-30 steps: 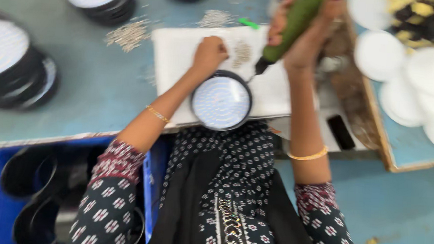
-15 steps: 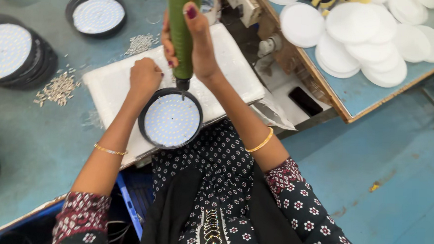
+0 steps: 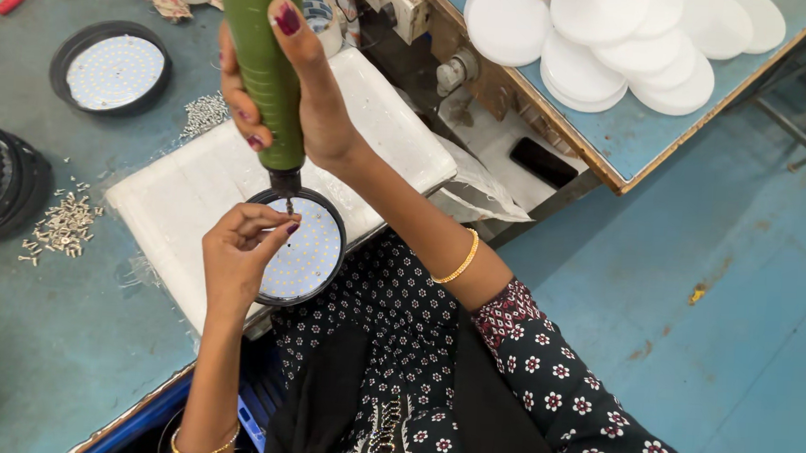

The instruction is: The person uses a green electric screwdriver to fasten screws into a circular LED light module. They hold the module steady with one hand while driving screws with the other, then place the completed unit aside and repeat the process with another module.

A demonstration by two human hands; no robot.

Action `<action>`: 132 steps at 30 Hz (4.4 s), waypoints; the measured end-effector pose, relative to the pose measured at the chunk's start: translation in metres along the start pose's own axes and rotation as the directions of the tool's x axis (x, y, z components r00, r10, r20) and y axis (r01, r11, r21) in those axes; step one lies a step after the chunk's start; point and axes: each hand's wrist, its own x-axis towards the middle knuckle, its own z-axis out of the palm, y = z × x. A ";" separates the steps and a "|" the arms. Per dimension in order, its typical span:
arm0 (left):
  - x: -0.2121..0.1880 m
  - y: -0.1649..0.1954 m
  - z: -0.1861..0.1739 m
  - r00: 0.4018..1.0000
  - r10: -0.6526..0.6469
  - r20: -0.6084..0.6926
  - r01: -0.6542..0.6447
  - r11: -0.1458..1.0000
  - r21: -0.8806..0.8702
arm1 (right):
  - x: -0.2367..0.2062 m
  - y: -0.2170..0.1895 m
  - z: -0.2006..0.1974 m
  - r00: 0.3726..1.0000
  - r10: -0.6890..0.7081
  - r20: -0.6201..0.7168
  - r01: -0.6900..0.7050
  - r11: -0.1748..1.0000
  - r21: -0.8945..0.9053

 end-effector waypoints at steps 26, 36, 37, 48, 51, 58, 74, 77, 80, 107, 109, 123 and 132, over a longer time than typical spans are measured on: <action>-0.010 -0.006 -0.009 0.994 0.077 -0.073 -0.077 0.997 0.000 | -0.008 0.006 0.018 0.999 0.022 0.025 -0.023 0.999 0.041; -0.015 -0.007 -0.012 0.994 0.056 -0.089 -0.056 0.998 0.001 | -0.009 0.007 0.018 0.999 0.016 0.042 -0.017 1.000 0.024; -0.015 -0.007 -0.012 0.995 0.054 -0.088 -0.053 0.999 0.014 | -0.009 0.007 0.018 0.999 0.012 0.048 -0.013 1.000 0.019; -0.015 -0.002 -0.013 0.996 0.078 -0.043 -0.078 0.997 0.016 | -0.013 0.009 0.020 0.999 0.024 0.030 -0.025 1.000 0.018; -0.013 -0.001 -0.011 0.997 0.068 -0.022 -0.067 0.997 0.048 | -0.014 0.008 0.019 0.998 0.045 0.036 -0.047 0.998 0.032; -0.003 0.001 -0.010 0.995 0.074 0.069 -0.083 0.988 0.133 | -0.016 0.005 0.013 0.998 0.052 0.021 -0.053 0.998 0.028; 0.088 -0.007 -0.046 0.932 0.284 0.225 -0.361 0.779 0.513 | -0.038 0.021 -0.075 0.998 0.048 -0.042 -0.047 0.999 0.019; 0.105 -0.012 -0.038 0.900 0.137 0.415 -0.363 0.761 0.537 | -0.043 0.010 -0.071 0.990 0.060 -0.125 -0.062 0.998 -0.015; 0.114 -0.018 -0.034 0.840 -0.001 0.543 -0.363 0.742 0.563 | -0.046 0.004 -0.063 0.992 0.007 -0.127 -0.022 0.992 -0.123; -0.052 -0.031 -0.048 0.896 0.041 -0.442 0.083 0.963 0.258 | -0.051 -0.029 -0.053 0.994 -0.012 -0.110 -0.017 0.966 -0.257; -0.062 -0.029 -0.033 0.851 -0.019 -0.526 0.114 0.982 0.149 | -0.050 -0.023 -0.052 0.991 0.009 -0.133 -0.043 0.967 -0.251; -0.044 -0.013 -0.048 0.905 0.067 -0.421 0.242 0.732 0.637 | -0.045 0.018 -0.045 0.991 -0.096 -0.094 0.057 0.932 -0.358; -0.022 -0.024 -0.045 0.868 0.075 -0.490 0.184 0.869 0.459 | -0.041 0.014 -0.036 0.989 -0.131 -0.068 0.077 0.850 -0.521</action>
